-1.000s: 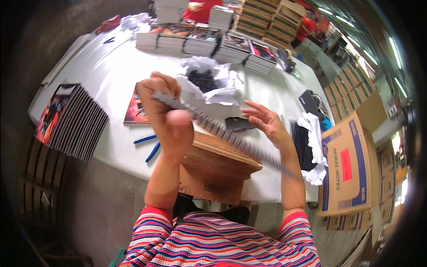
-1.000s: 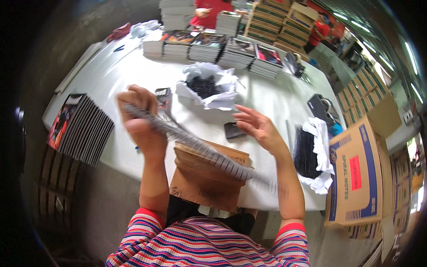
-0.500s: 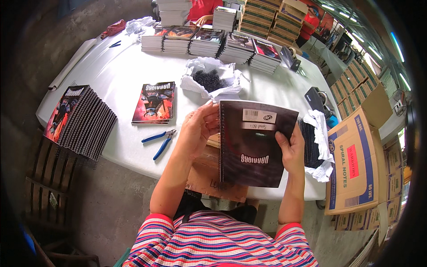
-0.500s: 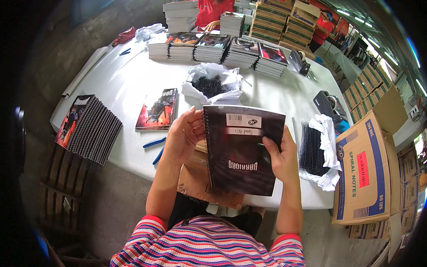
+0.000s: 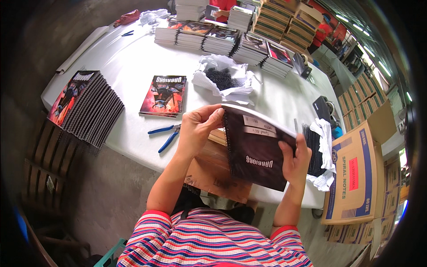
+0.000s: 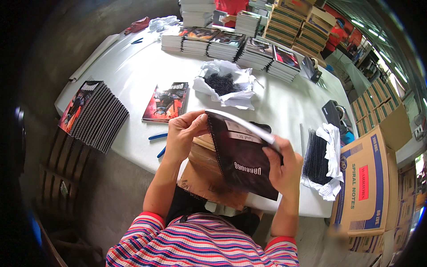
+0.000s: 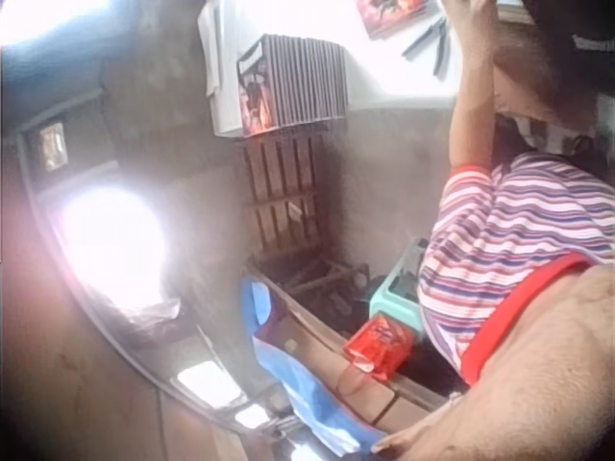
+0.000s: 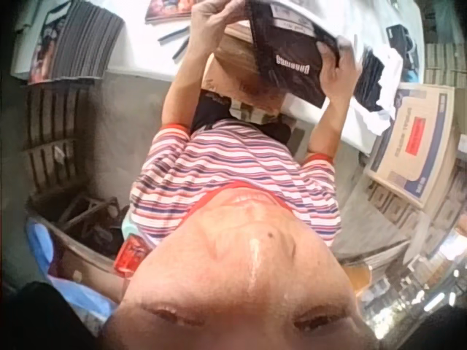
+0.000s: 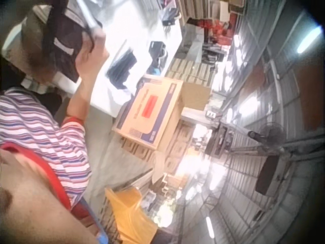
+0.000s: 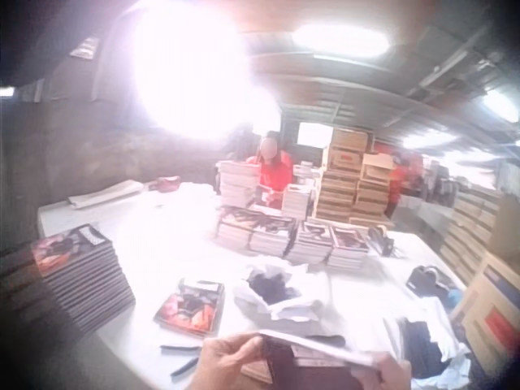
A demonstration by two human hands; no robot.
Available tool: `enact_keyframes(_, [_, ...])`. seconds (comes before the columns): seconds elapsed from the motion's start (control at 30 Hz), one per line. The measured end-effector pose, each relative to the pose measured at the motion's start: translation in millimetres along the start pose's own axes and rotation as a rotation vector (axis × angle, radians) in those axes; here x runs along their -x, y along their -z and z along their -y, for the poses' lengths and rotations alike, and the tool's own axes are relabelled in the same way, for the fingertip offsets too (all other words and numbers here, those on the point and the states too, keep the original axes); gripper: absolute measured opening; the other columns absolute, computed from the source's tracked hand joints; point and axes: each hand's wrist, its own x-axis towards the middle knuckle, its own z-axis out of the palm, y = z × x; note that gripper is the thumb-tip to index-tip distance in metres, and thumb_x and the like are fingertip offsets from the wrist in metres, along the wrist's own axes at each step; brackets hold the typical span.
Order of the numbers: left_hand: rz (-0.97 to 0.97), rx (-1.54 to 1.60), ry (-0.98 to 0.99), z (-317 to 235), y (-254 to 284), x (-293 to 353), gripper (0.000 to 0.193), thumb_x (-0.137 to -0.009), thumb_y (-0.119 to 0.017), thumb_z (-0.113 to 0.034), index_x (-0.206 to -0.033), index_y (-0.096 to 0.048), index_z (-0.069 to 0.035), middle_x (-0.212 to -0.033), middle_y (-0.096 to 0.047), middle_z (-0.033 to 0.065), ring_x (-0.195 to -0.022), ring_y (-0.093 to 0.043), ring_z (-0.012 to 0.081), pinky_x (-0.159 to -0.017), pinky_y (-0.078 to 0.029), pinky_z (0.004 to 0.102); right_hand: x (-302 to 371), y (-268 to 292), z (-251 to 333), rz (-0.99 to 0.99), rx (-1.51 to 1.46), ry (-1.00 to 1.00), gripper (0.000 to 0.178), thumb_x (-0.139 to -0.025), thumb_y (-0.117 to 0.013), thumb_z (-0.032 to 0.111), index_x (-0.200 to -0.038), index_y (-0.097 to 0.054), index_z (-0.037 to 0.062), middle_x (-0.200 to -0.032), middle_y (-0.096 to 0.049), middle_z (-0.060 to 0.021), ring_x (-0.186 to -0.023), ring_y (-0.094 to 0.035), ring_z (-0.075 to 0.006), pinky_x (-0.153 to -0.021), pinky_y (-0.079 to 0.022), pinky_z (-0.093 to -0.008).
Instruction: The person assembles spiral-bound notebooks by hand, inserting metal spiral coils into pre-punched holes and closing the ends. The person then stacks the finished notebooks and places them into a cardboard box.
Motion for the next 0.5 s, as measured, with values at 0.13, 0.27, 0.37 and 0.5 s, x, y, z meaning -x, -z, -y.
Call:
enact_keyframes(0.13, [-0.046,-0.084,-0.127,-7,11,6,0.036,-0.086,-0.062,-0.017,-0.115,-0.056,0.004,-0.085,-0.066,0.0079,-0.075,-0.062,0.0092,-0.069,-0.052,0.0225,-10,-11,13,0.052,0.07,0.31,0.032,-0.078,-0.057,-0.003,-0.108,-0.059,0.0067,-0.084,-0.066,-0.0138,-0.065,-0.065,-0.0246,-0.056,-0.05,-0.0303])
enact_keyframes(0.27, [0.009,-0.039,-0.174,-15,31,11,0.029,-0.09,-0.058,-0.016,-0.112,-0.057,0.002,-0.08,-0.062,0.0013,-0.075,-0.054,0.0054,-0.07,-0.045,0.0198,-19,-23,32,0.097,0.102,0.417,0.041,-0.07,-0.057,-0.007,-0.108,-0.059,0.0065,-0.084,-0.066,-0.0145,-0.065,-0.065,-0.0263,-0.057,-0.051,-0.032])
enact_keyframes(0.37, [-0.039,-0.071,-0.219,-29,45,21,0.016,-0.089,-0.058,-0.013,-0.094,-0.061,0.002,-0.079,-0.059,-0.0021,-0.072,-0.05,0.0037,-0.065,-0.04,0.0178,-28,-27,39,0.109,0.027,0.389,0.036,-0.074,-0.055,-0.006,-0.108,-0.058,0.0057,-0.084,-0.066,-0.014,-0.065,-0.065,-0.0269,-0.057,-0.051,-0.0304])
enact_keyframes(0.5, [-0.095,-0.108,-0.274,-55,67,31,0.016,-0.084,-0.066,-0.015,-0.087,-0.061,0.0,-0.072,-0.057,-0.0029,-0.066,-0.047,0.0025,-0.061,-0.038,0.0171,-44,-40,56,0.115,0.035,0.53,0.026,-0.08,-0.055,-0.001,-0.106,-0.057,0.0043,-0.089,-0.067,-0.0141,-0.068,-0.067,-0.0264,-0.058,-0.051,-0.03])
